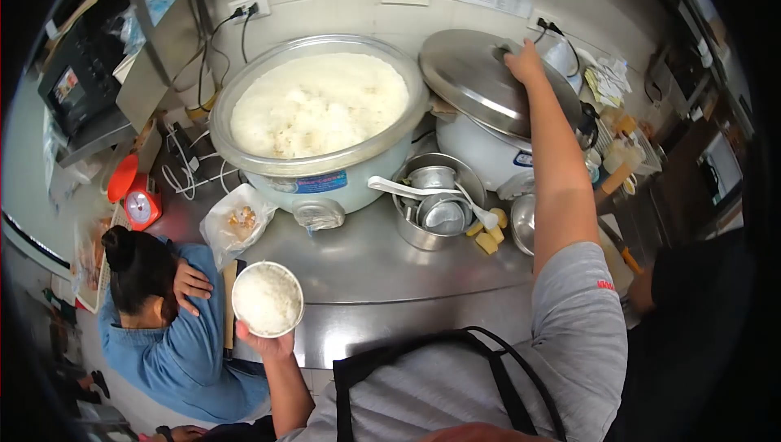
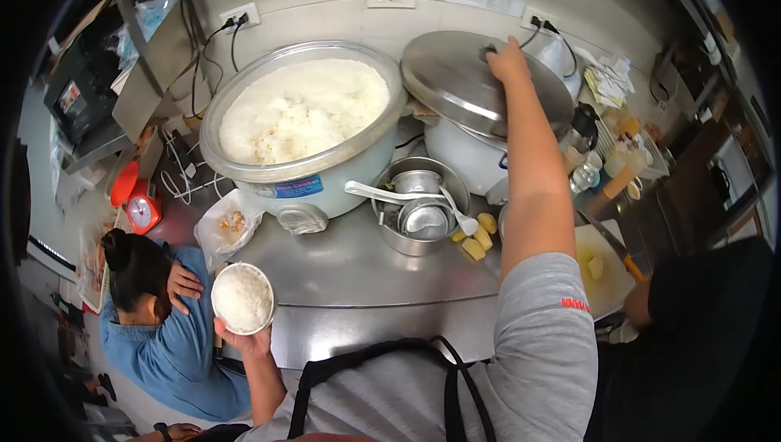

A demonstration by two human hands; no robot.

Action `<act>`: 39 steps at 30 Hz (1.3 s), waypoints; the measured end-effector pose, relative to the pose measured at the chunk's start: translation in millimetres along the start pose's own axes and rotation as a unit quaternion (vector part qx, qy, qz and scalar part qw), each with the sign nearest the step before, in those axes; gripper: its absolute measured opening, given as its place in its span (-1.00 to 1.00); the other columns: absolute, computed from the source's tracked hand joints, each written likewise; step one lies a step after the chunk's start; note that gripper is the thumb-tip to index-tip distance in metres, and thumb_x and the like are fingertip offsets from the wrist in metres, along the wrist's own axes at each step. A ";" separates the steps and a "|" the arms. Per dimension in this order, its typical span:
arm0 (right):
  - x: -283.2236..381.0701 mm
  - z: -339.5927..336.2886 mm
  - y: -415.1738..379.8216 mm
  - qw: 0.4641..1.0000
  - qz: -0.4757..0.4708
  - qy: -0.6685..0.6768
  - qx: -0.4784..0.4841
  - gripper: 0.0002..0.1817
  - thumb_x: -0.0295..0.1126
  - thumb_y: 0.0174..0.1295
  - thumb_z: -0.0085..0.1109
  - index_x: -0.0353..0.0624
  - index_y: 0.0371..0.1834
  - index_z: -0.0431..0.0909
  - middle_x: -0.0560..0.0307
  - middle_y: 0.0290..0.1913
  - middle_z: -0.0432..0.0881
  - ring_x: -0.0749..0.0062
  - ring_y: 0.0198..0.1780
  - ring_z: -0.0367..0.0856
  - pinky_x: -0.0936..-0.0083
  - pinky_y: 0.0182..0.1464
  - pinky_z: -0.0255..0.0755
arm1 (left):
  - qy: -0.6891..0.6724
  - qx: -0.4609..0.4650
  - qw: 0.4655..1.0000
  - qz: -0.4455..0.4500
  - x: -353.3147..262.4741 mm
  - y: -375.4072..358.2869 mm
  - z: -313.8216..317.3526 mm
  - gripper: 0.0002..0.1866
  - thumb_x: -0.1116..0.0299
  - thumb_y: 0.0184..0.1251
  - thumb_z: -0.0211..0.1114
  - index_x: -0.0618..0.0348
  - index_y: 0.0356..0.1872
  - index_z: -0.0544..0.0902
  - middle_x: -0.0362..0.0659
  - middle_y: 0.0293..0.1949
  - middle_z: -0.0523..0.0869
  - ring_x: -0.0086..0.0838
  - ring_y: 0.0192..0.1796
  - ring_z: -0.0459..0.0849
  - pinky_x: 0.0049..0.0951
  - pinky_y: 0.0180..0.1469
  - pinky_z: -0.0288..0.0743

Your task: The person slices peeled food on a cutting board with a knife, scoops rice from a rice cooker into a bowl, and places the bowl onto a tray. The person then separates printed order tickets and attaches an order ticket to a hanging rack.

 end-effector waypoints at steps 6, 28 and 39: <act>-15.6 5.5 -2.7 0.997 0.022 0.077 0.012 -0.46 -0.35 -0.03 0.02 -0.16 0.11 0.26 -0.17 0.06 0.42 0.08 0.11 0.39 0.29 0.12 0.23 | 0.013 -0.013 0.999 0.035 -37.5 -19.5 -26.6 -0.18 -0.08 -0.03 0.24 0.09 0.24 0.18 -0.05 0.22 0.28 -0.16 0.23 0.30 -0.04 0.20 0.25; 329.2 96.8 -159.9 0.959 -0.183 0.136 0.170 -0.55 -0.39 0.09 -0.12 -0.02 0.12 0.20 -0.10 0.01 0.47 0.07 0.07 0.43 0.17 0.10 0.20 | 0.029 0.015 0.999 -0.016 -74.7 -26.6 -59.2 -0.13 -0.21 -0.05 0.19 0.07 0.26 0.16 -0.04 0.22 0.28 -0.13 0.20 0.32 -0.03 0.17 0.29; 318.6 57.3 -192.7 0.958 -0.222 0.056 0.173 -0.44 -0.31 0.10 -0.05 -0.08 0.23 0.14 -0.10 0.22 0.21 0.01 0.21 0.22 0.25 0.17 0.16 | -0.005 0.037 0.999 -0.033 -85.9 -23.7 -79.1 -0.21 -0.12 0.03 0.18 0.01 0.26 0.16 -0.05 0.25 0.24 -0.14 0.23 0.28 0.01 0.18 0.25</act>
Point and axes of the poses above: each hand's wrist, its own y-axis towards the middle knuckle, its own z-axis out of the palm, x = y × z, the point moved 5 cm from there along y, towards the middle knuckle
